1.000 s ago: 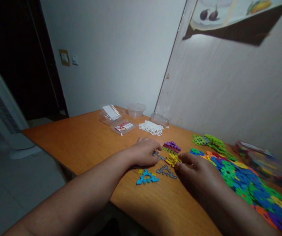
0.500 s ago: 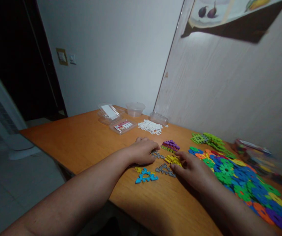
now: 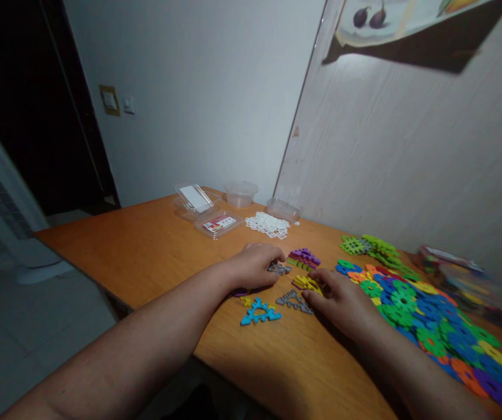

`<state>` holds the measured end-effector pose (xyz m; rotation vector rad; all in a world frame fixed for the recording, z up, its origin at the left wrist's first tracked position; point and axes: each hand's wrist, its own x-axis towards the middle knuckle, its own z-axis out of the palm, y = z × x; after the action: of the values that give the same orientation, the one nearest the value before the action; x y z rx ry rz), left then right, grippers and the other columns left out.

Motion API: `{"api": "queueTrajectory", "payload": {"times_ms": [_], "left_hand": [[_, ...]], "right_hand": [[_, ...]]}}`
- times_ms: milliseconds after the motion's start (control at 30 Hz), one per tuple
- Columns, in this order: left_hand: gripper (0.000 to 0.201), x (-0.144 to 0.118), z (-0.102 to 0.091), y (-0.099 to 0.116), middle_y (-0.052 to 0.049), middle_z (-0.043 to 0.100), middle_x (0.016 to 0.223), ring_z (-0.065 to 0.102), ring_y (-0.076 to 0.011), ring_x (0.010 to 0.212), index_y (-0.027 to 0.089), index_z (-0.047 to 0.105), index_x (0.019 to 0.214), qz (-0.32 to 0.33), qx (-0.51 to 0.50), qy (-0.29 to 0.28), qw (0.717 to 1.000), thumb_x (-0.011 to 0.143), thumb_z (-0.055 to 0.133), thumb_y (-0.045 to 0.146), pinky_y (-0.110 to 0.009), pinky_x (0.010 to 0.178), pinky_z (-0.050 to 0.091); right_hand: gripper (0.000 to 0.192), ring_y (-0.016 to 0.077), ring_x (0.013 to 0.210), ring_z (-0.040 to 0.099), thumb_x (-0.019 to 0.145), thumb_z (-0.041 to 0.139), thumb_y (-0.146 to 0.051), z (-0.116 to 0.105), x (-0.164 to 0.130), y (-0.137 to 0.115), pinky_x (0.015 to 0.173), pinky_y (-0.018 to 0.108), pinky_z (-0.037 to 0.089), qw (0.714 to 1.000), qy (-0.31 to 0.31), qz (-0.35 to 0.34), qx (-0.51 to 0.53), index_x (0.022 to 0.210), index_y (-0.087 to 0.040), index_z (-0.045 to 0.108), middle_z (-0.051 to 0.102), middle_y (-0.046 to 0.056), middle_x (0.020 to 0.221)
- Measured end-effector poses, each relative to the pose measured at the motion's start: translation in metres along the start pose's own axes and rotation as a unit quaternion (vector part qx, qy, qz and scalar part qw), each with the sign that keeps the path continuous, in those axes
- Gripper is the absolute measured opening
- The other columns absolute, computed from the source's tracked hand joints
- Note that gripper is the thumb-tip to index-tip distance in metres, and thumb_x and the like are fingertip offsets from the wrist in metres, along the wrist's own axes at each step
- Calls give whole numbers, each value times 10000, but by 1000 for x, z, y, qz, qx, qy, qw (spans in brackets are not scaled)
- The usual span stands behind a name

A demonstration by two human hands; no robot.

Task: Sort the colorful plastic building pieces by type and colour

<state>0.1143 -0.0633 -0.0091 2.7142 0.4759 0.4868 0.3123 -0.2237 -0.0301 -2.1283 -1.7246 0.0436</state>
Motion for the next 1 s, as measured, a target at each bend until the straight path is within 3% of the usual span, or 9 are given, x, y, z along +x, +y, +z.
{"api": "queueTrajectory", "payload": {"times_ms": [100,200,333,433,567,700,767,867,1000], "left_hand": [[290,0,-2,2,-51,691,995,600,-224,906,216,669,1053,-7,-40,29,999,769,622,253,-315,761,425],[287,3,-1,5,-51,673,1005,590,-196,896,200,660,1051,-21,-166,62,984,771,666,258,-301,768,441],[391,5,-3,14,-63,638,1029,590,-147,889,161,617,1118,-55,-419,84,902,782,730,325,-277,781,452],[401,2,-8,22,-32,626,928,556,-94,730,157,602,1089,-85,-530,40,843,790,743,382,-245,677,420],[399,-2,-10,29,22,600,786,483,-55,599,163,607,1011,-104,-567,-40,816,755,786,411,-215,590,367],[399,-3,-5,29,22,606,745,489,-54,570,162,591,949,-121,-597,-84,789,778,759,481,-200,556,359],[377,-3,-3,28,7,625,750,519,-59,582,155,584,914,-119,-604,-83,783,789,752,469,-199,567,383],[296,-1,0,27,-6,648,777,580,-70,647,148,579,890,-112,-610,-58,782,772,778,332,-207,633,439],[182,0,2,26,0,647,742,598,-73,643,146,581,898,-125,-597,-45,791,813,708,244,-206,627,449]], "right_hand": [[474,273,932,648,855,612,-563,1,0,1,771,383,502,999,34,7,33,1179,-221,656,690,98,1046],[432,264,913,653,890,576,-565,0,-2,-3,778,395,513,992,107,4,65,1130,-218,668,693,93,1015],[352,252,942,650,916,590,-471,-2,-4,-15,813,403,522,977,187,-54,84,1169,-233,648,689,84,1052],[469,273,1102,608,923,593,-388,-6,-6,-27,892,435,515,965,222,-125,67,1365,-247,532,640,111,1236],[472,276,1259,529,954,556,-315,-13,-8,-39,1008,467,465,956,219,-192,42,1420,-274,492,571,108,1391],[243,260,1047,628,973,529,-317,-14,-10,-41,900,423,498,967,176,-174,61,1165,-263,666,709,85,1113],[236,249,960,651,964,542,-366,-12,-9,-39,838,399,514,972,165,-115,117,1107,-248,688,724,81,1044],[347,228,881,674,955,545,-414,-7,-8,-36,776,368,536,967,141,-32,211,1236,-233,638,730,79,1034],[470,238,981,660,938,569,-382,-8,-9,-35,862,393,525,973,149,-77,156,1382,-232,545,688,101,1182]]}}
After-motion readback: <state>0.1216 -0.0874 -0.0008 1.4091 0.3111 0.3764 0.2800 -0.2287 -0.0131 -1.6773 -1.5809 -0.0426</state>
